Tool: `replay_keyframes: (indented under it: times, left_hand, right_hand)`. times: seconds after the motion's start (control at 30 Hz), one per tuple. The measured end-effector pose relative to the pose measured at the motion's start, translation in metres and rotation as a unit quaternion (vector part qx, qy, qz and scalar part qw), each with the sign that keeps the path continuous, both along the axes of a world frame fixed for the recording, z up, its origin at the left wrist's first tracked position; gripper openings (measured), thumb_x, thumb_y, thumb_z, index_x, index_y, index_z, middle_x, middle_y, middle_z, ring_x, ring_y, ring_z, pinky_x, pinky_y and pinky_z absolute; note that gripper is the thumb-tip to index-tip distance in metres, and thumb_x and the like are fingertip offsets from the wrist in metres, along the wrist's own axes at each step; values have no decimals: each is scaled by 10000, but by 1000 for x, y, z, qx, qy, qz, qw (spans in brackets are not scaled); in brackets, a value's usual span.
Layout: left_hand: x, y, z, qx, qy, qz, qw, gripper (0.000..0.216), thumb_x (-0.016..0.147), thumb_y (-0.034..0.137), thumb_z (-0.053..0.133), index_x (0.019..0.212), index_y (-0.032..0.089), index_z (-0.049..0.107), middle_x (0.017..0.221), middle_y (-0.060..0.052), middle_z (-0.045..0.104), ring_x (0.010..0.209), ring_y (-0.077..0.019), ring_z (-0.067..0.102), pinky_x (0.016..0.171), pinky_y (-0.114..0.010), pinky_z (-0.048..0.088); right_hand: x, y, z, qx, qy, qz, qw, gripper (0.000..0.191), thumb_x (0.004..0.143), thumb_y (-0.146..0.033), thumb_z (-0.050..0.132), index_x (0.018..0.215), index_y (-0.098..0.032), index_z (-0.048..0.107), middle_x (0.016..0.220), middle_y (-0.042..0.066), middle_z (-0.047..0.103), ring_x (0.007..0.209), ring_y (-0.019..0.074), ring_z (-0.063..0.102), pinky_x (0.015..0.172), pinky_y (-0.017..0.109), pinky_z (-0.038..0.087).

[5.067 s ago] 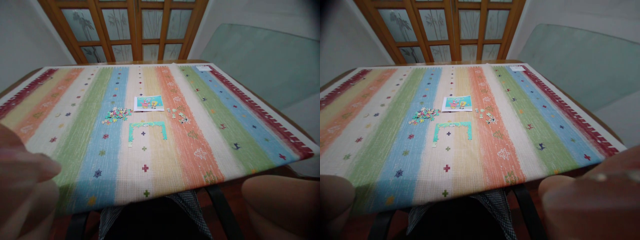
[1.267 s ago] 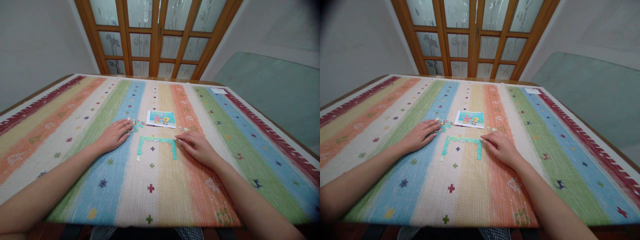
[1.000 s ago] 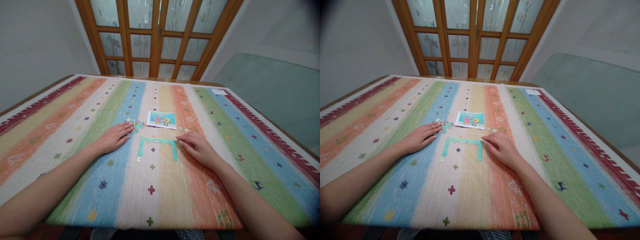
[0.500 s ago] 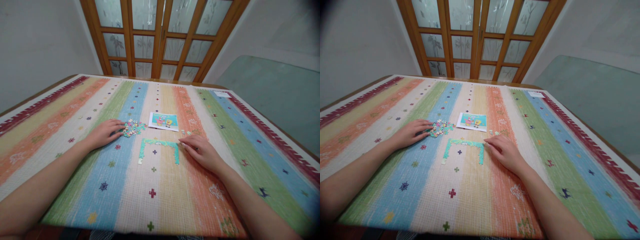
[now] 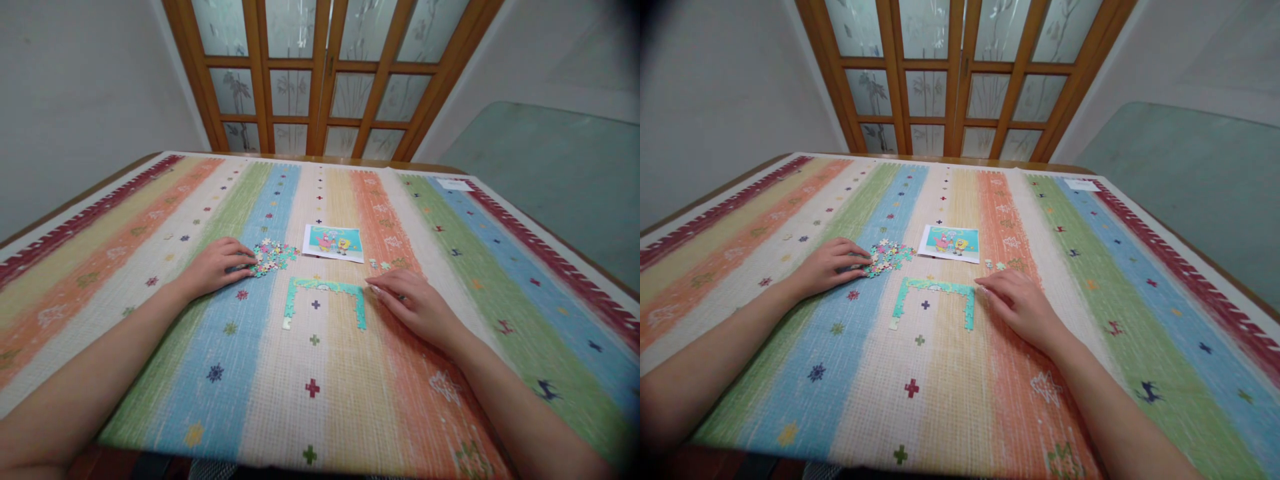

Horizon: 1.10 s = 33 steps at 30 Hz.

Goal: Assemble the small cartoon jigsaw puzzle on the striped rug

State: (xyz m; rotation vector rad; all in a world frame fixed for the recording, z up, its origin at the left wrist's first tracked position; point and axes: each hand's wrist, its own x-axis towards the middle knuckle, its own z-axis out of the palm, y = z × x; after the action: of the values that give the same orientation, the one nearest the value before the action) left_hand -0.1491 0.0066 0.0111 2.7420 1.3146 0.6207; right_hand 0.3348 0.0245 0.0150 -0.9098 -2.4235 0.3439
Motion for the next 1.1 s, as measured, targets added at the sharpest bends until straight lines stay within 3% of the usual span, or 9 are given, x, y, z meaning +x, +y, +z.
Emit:
replay_keyframes:
  times: [0.13, 0.27, 0.4, 0.63, 0.87, 1.1]
  left_hand:
    - [4, -5, 2, 3, 7, -12, 1000, 333, 1093, 445, 559, 1296, 295, 777, 1235, -60, 801, 1192, -249, 703, 1056, -449, 566]
    - [-4, -4, 3, 50, -32, 55, 997, 359, 1085, 415, 529, 1266, 234, 782, 1132, -92, 815, 1094, -254, 734, 991, -434, 596]
    - [-13, 2, 0, 34, -25, 86, 995, 380, 1079, 454, 518, 1180, 204, 785, 1054, -97, 809, 1055, -276, 707, 980, -456, 573]
    - [-9, 5, -11, -24, -9, 79, 997, 584, 1037, 635, 592, 1447, 224, 653, 1489, -139, 652, 1360, -340, 595, 1183, -564, 445]
    - [-10, 5, -6, -38, -24, 91, 995, 596, 923, 771, 670, 1144, 220, 723, 1327, -129, 702, 1255, -345, 640, 1115, -560, 477]
    - [-12, 7, -7, -49, -38, 86, 994, 539, 964, 732, 646, 1110, 219, 723, 1264, -113, 712, 1206, -318, 649, 1086, -516, 490]
  right_hand:
    - [2, 0, -1, -1, -1, 4, 1000, 255, 1080, -278, 554, 1236, -243, 753, 1125, 96, 795, 1074, 285, 727, 927, 493, 579]
    - [3, 0, -2, 3, -1, 1, 1000, 250, 1081, -277, 560, 1235, -246, 755, 1118, 94, 795, 1060, 281, 725, 923, 484, 576]
    - [3, 1, -1, 12, -3, 6, 1000, 247, 1079, -257, 559, 1230, -242, 753, 1123, 86, 797, 1069, 276, 728, 924, 469, 579]
    - [3, 2, 1, 19, -1, 9, 1000, 240, 1076, -240, 562, 1229, -250, 747, 1119, 78, 799, 1049, 270, 734, 911, 463, 584]
    - [5, 2, 0, 21, -1, 12, 1000, 240, 1076, -236, 565, 1234, -255, 745, 1123, 69, 802, 1060, 269, 734, 920, 464, 581]
    - [5, 2, 2, 23, -6, 14, 1000, 231, 1077, -234, 574, 1236, -262, 740, 1140, 61, 804, 1064, 269, 732, 927, 467, 574]
